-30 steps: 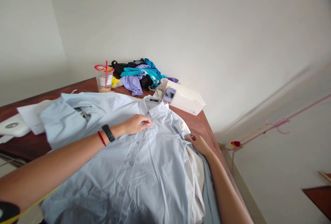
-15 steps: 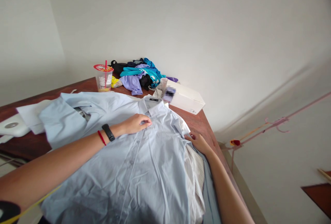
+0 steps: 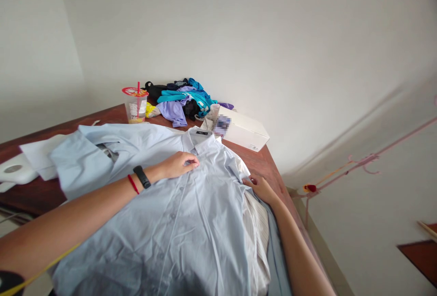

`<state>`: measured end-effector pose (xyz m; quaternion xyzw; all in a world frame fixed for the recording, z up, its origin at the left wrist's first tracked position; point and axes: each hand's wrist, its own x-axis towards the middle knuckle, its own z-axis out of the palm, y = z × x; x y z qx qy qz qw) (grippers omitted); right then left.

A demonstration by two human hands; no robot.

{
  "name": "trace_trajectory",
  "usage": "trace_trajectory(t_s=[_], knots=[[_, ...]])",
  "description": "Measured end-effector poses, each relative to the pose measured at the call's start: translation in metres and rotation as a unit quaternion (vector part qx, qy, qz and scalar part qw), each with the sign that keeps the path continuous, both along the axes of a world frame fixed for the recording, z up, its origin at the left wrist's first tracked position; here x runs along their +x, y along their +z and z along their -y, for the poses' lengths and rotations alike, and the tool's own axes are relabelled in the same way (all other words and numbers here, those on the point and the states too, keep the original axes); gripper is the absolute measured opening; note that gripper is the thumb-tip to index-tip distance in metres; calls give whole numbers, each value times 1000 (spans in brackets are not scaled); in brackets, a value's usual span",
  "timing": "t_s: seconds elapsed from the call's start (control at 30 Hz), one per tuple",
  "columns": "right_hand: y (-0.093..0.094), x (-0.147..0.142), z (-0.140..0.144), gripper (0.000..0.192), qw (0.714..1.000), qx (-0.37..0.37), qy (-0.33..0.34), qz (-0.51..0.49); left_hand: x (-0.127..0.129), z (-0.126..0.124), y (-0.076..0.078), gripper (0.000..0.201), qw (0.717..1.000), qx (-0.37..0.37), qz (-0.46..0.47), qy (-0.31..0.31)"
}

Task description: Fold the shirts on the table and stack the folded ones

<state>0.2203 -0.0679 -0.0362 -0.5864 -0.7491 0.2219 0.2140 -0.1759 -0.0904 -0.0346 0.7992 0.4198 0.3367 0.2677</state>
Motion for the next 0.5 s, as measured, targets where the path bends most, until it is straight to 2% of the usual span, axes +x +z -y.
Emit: trace_trajectory(t_s=[0.5], knots=[[14, -7, 11, 39, 999, -32, -11, 9, 1, 2, 3, 25, 1000, 1, -2, -4]])
